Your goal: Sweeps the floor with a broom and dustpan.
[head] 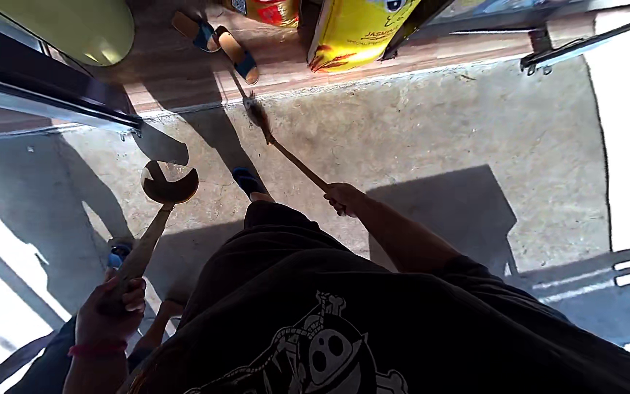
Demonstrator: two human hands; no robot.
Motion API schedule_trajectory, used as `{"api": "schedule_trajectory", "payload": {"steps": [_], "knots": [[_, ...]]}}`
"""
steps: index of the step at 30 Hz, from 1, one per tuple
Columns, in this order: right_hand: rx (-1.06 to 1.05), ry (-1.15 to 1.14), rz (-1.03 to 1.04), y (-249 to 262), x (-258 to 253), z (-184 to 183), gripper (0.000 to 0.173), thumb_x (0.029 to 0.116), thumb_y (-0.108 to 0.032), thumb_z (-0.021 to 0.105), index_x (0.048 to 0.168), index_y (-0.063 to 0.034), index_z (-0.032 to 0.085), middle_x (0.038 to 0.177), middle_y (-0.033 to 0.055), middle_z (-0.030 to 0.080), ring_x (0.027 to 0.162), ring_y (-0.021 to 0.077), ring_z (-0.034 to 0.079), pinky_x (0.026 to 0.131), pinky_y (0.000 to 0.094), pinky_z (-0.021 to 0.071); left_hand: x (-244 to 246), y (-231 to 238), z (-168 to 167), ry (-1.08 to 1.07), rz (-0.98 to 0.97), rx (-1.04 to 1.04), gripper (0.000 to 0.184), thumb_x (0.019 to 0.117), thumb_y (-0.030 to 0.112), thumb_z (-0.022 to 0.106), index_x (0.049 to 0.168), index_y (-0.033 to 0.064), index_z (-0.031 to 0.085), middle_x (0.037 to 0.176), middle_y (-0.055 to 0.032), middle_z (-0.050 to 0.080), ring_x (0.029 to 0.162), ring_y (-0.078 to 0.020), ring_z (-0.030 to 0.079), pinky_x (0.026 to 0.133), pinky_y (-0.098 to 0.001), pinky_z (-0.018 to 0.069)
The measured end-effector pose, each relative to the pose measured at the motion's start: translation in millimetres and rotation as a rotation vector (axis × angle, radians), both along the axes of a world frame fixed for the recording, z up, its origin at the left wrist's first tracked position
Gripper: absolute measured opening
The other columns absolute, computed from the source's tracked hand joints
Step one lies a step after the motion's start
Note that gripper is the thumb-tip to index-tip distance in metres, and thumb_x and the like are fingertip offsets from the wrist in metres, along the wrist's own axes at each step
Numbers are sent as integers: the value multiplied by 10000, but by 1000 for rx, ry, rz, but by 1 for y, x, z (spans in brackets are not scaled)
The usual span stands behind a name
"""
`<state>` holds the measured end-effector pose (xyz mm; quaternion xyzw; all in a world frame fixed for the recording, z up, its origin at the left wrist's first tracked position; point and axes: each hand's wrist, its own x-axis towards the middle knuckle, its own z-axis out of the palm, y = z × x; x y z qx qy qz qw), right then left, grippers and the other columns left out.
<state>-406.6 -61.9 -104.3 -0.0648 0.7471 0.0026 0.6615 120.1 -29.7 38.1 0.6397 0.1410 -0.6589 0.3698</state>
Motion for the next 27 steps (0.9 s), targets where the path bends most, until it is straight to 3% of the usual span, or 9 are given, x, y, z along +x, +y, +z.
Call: {"api": "schedule_trajectory", "payload": {"steps": [2, 4, 7, 8, 10, 14, 20, 23, 27], "knots": [[2, 79, 32, -6, -14, 9, 381, 1057, -135, 534, 1432, -121, 471, 720, -6, 417, 472, 68, 349, 425, 226, 331, 20, -19, -5, 0, 36, 9, 479, 1033, 398, 271, 946, 46, 583, 755, -43, 642, 460, -38, 573, 383, -143, 469], [60, 187, -13, -22, -11, 20, 346, 1062, -116, 514, 1406, -104, 470, 742, -1, 407, 488, 69, 348, 438, 220, 320, 38, -32, 0, -45, 32, 45, 490, 1048, 398, 236, 954, 63, 581, 733, -24, 634, 456, -28, 561, 387, -137, 460], [129, 303, -146, -86, -11, 10, 102, 1078, -130, 471, 1150, -71, 511, 680, -4, 389, 458, 80, 363, 424, 224, 360, 66, -56, 3, -73, -16, 68, 513, 1056, 371, 214, 888, 69, 594, 695, -18, 633, 447, -24, 557, 381, -127, 448], [132, 317, -193, -113, -10, -1, 115, 1083, -142, 439, 1023, -73, 509, 619, -18, 379, 419, 69, 362, 396, 211, 361, 85, -58, -1, -66, -70, 66, 505, 1060, 360, 220, 889, 72, 597, 710, -20, 640, 455, -21, 561, 389, -125, 449], [104, 285, -254, -166, 1, -26, 200, 1098, -164, 379, 944, -81, 476, 576, -28, 358, 390, 57, 360, 372, 194, 356, 122, -60, -12, -7, -96, 64, 460, 1069, 366, 253, 959, 65, 584, 790, -43, 637, 486, -30, 565, 410, -133, 467], [67, 207, -11, -240, 87, -60, 131, 1064, -121, 406, 981, -78, 498, 619, -4, 398, 430, 91, 387, 411, 232, 370, 158, -86, -20, -7, -48, 102, 386, 1048, 353, 314, 990, 80, 580, 828, -51, 652, 500, -46, 588, 413, -150, 484], [171, 80, 399, -246, 221, -41, 131, 1035, -127, 459, 999, -46, 554, 674, 30, 469, 520, 135, 445, 500, 292, 409, 168, -148, -11, -199, -152, 181, 431, 1069, 326, 241, 892, 115, 573, 703, 3, 639, 441, -3, 532, 371, -117, 416], [160, 49, 557, -229, 239, -34, 132, 1025, -124, 470, 997, -29, 557, 681, 45, 466, 524, 147, 447, 500, 308, 406, 211, -164, -17, -124, -198, 189, 429, 1076, 324, 239, 913, 101, 568, 725, 1, 627, 440, 5, 528, 377, -116, 436], [132, 70, 489, -193, 226, -18, 217, 1031, -113, 524, 1231, -40, 563, 689, 43, 432, 494, 139, 406, 453, 298, 377, 254, -202, -24, -173, -290, 271, 376, 1079, 320, 273, 927, 84, 523, 699, -22, 595, 419, -24, 519, 343, -134, 413]]}}
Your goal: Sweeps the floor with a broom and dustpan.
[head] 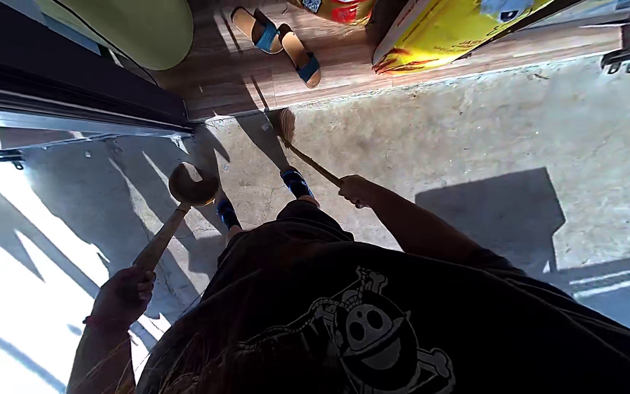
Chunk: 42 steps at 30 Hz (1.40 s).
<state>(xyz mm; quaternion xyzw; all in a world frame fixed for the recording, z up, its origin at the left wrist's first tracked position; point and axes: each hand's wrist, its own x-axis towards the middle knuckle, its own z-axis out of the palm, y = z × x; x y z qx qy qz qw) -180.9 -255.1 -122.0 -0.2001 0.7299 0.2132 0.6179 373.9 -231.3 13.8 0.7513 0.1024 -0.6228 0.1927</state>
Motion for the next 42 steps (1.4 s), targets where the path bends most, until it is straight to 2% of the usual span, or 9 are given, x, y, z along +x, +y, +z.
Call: {"api": "schedule_trajectory", "payload": {"steps": [5, 10, 13, 18, 26, 30, 34, 37, 42], "knots": [[-39, 196, -278, 46, 15, 31, 327, 1053, -109, 522, 1379, -99, 542, 701, 35, 429, 480, 112, 384, 441, 270, 363, 58, -50, -11, 12, -176, 37, 338, 1075, 303, 295, 960, 80, 521, 693, -27, 583, 418, -36, 496, 348, -142, 388], [-68, 287, -491, 5, 86, -18, 112, 1057, -149, 497, 1020, -58, 550, 651, -8, 408, 456, 86, 374, 434, 233, 371, 93, -100, -23, 11, -305, 84, 332, 1070, 328, 335, 952, 86, 528, 715, -32, 591, 428, -43, 493, 352, -150, 380], [-79, 200, -380, -37, 163, -47, 108, 1034, -121, 480, 1000, -51, 554, 658, 8, 444, 476, 103, 418, 462, 256, 405, 89, -132, -30, 12, -347, 88, 353, 1078, 359, 326, 964, 87, 520, 705, -36, 573, 428, -48, 490, 356, -147, 377], [-51, 35, 43, -46, 270, -15, 222, 1044, -123, 457, 1038, 35, 613, 908, 122, 577, 738, 200, 560, 683, 384, 478, 75, -178, -47, 24, -423, 37, 354, 1059, 382, 369, 924, 102, 538, 677, -24, 586, 417, -45, 491, 365, -152, 389], [-143, -21, 88, 71, 210, 14, 353, 996, -57, 562, 1347, -34, 582, 1145, 259, 660, 974, 396, 665, 809, 581, 527, 35, -200, -61, 71, -475, 8, 419, 1074, 418, 314, 858, 118, 511, 612, -17, 549, 397, -53, 475, 351, -155, 377], [-93, 152, -131, 131, 154, 47, 448, 1027, -55, 527, 1469, -119, 492, 1124, 259, 622, 867, 360, 606, 745, 545, 491, 25, -200, -65, 70, -492, 16, 434, 1066, 419, 336, 812, 118, 520, 606, -15, 554, 403, -59, 483, 359, -160, 383], [-19, 346, -407, 149, 97, 4, 363, 1023, -89, 527, 1385, -62, 541, 925, 178, 573, 685, 257, 530, 606, 441, 471, 19, -202, -70, 53, -503, 33, 409, 1070, 436, 351, 874, 123, 527, 656, -9, 578, 409, -35, 478, 365, -142, 389], [53, 387, -642, 118, 96, -41, 160, 1052, -155, 488, 1099, -26, 570, 699, 31, 444, 506, 129, 424, 483, 286, 415, 12, -202, -72, 34, -526, 28, 391, 1066, 429, 351, 874, 132, 519, 659, -4, 576, 409, -33, 471, 365, -143, 380], [130, 72, -289, 89, 221, -38, 190, 1019, -120, 500, 1106, 30, 579, 818, 107, 549, 633, 184, 541, 595, 348, 483, -2, -204, -77, 23, -551, 43, 414, 1063, 437, 343, 865, 127, 533, 656, -10, 593, 417, -42, 503, 366, -148, 401]]}}
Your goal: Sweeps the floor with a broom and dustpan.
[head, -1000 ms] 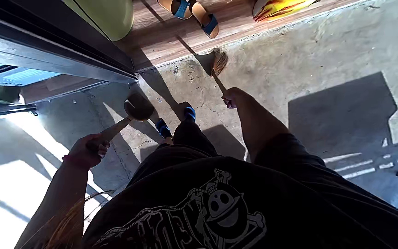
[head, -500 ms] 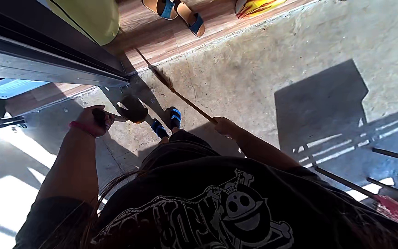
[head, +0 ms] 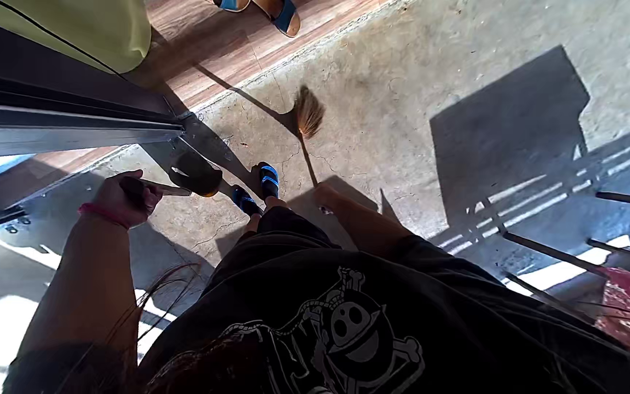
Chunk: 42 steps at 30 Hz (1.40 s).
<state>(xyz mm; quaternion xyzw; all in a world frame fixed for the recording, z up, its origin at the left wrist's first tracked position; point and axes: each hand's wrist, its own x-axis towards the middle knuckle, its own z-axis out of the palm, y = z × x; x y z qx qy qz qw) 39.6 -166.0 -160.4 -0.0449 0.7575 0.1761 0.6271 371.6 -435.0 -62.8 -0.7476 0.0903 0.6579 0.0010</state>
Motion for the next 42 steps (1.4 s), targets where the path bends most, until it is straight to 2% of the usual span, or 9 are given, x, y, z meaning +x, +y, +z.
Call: {"api": "schedule_trajectory", "payload": {"steps": [5, 12, 14, 17, 23, 30, 33, 37, 42], "knots": [[-89, -177, 222, 10, 21, 24, 281, 1059, -163, 502, 1288, -10, 556, 900, 133, 554, 688, 199, 537, 634, 375, 479, -2, -3, -4, 10, 64, -5, 386, 1057, 430, 371, 871, 125, 517, 636, -20, 570, 424, -61, 514, 373, -161, 411], [-212, 30, 54, 2, -55, 53, 398, 1042, -122, 524, 1439, -106, 504, 846, 111, 522, 586, 185, 464, 531, 368, 438, 17, 1, 1, 18, 169, -46, 363, 1054, 416, 402, 841, 136, 490, 598, -15, 528, 422, -74, 503, 379, -179, 417], [-213, 87, -28, -40, -57, 33, 297, 1041, -121, 517, 1332, -68, 537, 767, 62, 471, 548, 158, 442, 501, 330, 425, 20, 1, -1, 12, 219, -75, 333, 1050, 398, 418, 838, 149, 477, 581, 1, 497, 425, -72, 501, 387, -180, 429], [-193, 93, -112, -119, -19, 0, 101, 1038, -134, 480, 988, -68, 537, 633, 1, 427, 459, 110, 406, 441, 266, 392, 19, -3, -5, 15, 265, -102, 332, 1051, 405, 426, 846, 148, 478, 583, -3, 501, 431, -85, 518, 397, -193, 449], [-196, -95, 169, -175, 129, 3, 170, 1031, -100, 481, 1094, -5, 606, 849, 83, 570, 667, 163, 544, 614, 328, 477, 7, -10, -6, 31, 252, -138, 308, 1056, 373, 415, 838, 162, 467, 553, 9, 487, 429, -94, 518, 423, -210, 462], [-191, -333, 950, -168, 180, 54, 264, 1020, -104, 533, 1143, 103, 642, 1243, 238, 635, 1162, 330, 637, 957, 509, 510, 14, -9, -2, 60, 206, -154, 339, 1073, 387, 398, 829, 160, 460, 546, 5, 465, 421, -100, 505, 420, -217, 464], [-171, -293, 1065, -147, 176, 55, 291, 979, -129, 602, 1151, 104, 634, 1256, 263, 632, 1200, 382, 628, 959, 579, 510, 22, -9, -2, 93, 188, -166, 332, 1074, 379, 399, 843, 150, 463, 565, -2, 473, 436, -104, 512, 435, -219, 475], [-229, -253, 897, -85, 136, 65, 301, 1017, -83, 536, 1260, 88, 583, 1233, 281, 637, 1172, 411, 637, 951, 600, 505, 38, 0, 2, 123, 161, -179, 307, 1065, 365, 403, 845, 160, 466, 596, 0, 475, 466, -105, 512, 468, -230, 485], [-249, -57, 477, 14, 89, 98, 313, 1047, -82, 538, 1357, -43, 548, 1076, 241, 623, 871, 343, 619, 746, 517, 509, 77, 21, 17, 149, 134, -165, 277, 1065, 363, 438, 905, 141, 474, 647, -19, 517, 482, -99, 543, 442, -200, 483]]}}
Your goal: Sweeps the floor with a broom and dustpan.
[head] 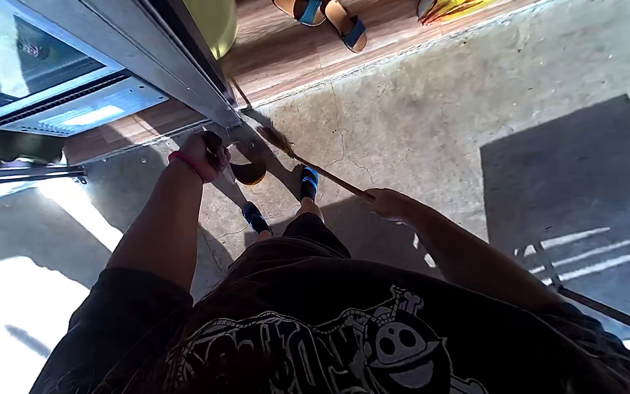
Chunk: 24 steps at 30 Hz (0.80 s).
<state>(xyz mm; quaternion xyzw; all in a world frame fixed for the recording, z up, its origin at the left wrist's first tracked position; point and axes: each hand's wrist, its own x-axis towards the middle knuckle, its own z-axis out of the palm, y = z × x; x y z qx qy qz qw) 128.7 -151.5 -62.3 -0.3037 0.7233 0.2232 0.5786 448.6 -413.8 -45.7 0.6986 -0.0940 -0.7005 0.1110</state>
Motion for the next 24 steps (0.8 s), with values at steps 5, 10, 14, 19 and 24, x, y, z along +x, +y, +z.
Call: {"api": "schedule_trajectory", "payload": {"steps": [5, 10, 14, 19, 24], "knots": [[49, 191, -281, 5, 4, -66, 232, 1028, -123, 523, 1220, -8, 583, 797, 131, 541, 599, 210, 522, 565, 388, 474, 20, 3, -5, 30, -4, -22, 289, 1069, 353, 415, 875, 144, 462, 616, -13, 509, 458, -96, 538, 425, -200, 479], [108, 56, -196, -40, 105, -93, 270, 1046, -142, 469, 1084, 82, 614, 965, 182, 615, 799, 252, 618, 739, 437, 522, 1, 5, -9, 41, -5, -39, 292, 1071, 353, 421, 871, 146, 468, 636, -9, 504, 484, -100, 544, 463, -212, 504], [123, -78, 23, -25, 152, -82, 353, 1005, -187, 592, 1190, 113, 599, 1185, 267, 650, 1084, 364, 671, 915, 545, 532, -6, 7, -10, 34, -7, 1, 270, 1064, 399, 439, 961, 151, 467, 711, -20, 520, 512, -95, 552, 466, -200, 503], [62, -122, -141, 24, 101, -47, 325, 1064, -106, 514, 1384, -47, 512, 916, 147, 534, 675, 208, 474, 611, 387, 429, 38, 26, -2, 42, -18, 16, 340, 1067, 441, 417, 912, 144, 470, 660, -13, 518, 456, -75, 509, 399, -186, 438], [9, -89, -120, 34, 53, 4, 383, 1060, -113, 517, 1441, -149, 515, 808, 110, 523, 577, 181, 456, 527, 359, 412, 144, 66, 11, 118, -18, 84, 432, 1073, 473, 326, 926, 125, 534, 685, 3, 539, 408, -17, 438, 352, -127, 358]]}}
